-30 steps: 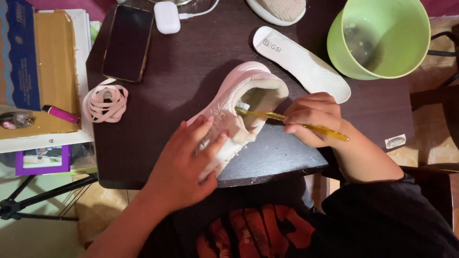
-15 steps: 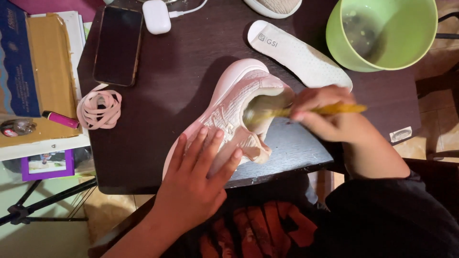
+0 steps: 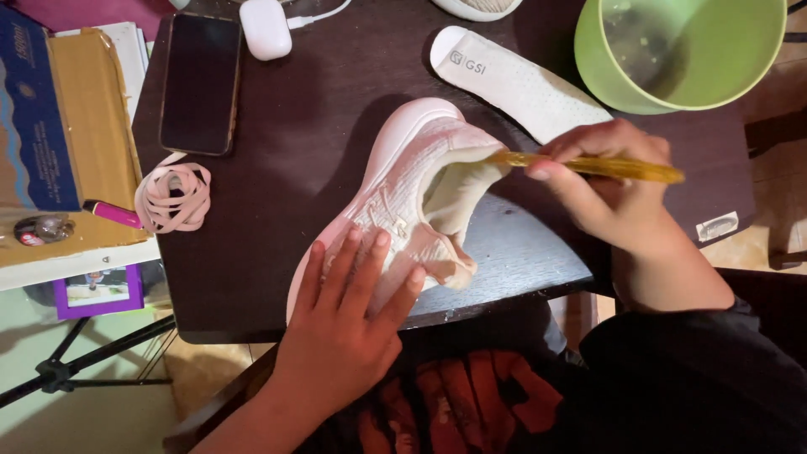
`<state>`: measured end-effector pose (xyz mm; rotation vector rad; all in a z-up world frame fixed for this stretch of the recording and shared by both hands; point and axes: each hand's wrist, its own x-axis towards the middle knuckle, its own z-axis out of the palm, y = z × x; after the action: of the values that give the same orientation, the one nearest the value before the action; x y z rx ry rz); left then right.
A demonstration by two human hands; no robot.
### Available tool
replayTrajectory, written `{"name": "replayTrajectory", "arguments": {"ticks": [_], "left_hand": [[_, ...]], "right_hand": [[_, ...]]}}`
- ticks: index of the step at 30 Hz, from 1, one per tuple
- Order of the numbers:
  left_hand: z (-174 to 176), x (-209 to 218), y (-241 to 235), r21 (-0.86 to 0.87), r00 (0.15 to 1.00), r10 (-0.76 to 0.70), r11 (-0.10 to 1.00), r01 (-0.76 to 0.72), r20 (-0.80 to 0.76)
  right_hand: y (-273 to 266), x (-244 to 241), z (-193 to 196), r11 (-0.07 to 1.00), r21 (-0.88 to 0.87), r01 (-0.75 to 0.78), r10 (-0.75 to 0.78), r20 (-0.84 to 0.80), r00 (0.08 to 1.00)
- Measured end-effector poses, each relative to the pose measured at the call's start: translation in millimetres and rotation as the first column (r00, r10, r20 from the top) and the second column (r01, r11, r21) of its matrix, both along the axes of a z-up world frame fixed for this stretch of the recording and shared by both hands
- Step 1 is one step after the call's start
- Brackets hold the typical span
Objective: The person scrubs the upper part of a white sneaker using a yellow brush. The person holds the shoe steady with one hand while scrubbing the fabric surface with the other hand.
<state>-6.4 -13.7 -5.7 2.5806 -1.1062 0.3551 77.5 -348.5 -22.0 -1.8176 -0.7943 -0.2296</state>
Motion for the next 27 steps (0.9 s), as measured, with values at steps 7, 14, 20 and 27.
{"name": "replayTrajectory", "arguments": {"ticks": [7,14,20,27], "left_hand": [[-0.7,-1.7,-2.0,-0.001,1.000,-0.019,1.000,0.019,0.024],[-2.8,-1.8,0.7,0.015,1.000,0.008,1.000,-0.008,0.012],[-2.9,-6.2,-2.4,0.042,0.999,-0.022,0.999,0.021,0.024],[-3.1,-7.9,-4.1,0.019,0.999,0.027,0.999,-0.028,0.043]], "right_hand": [[38.1,-8.7,-0.4,0.941,0.109,-0.319,0.337,-0.267,0.903],[14.8,-4.5,13.8,0.998,-0.014,0.069,-0.068,0.092,0.993],[37.6,-9.6,5.3,0.954,0.062,-0.292,0.298,-0.276,0.914],[1.5,-6.5,18.6,0.996,-0.007,0.090,-0.090,-0.110,0.990]]}}
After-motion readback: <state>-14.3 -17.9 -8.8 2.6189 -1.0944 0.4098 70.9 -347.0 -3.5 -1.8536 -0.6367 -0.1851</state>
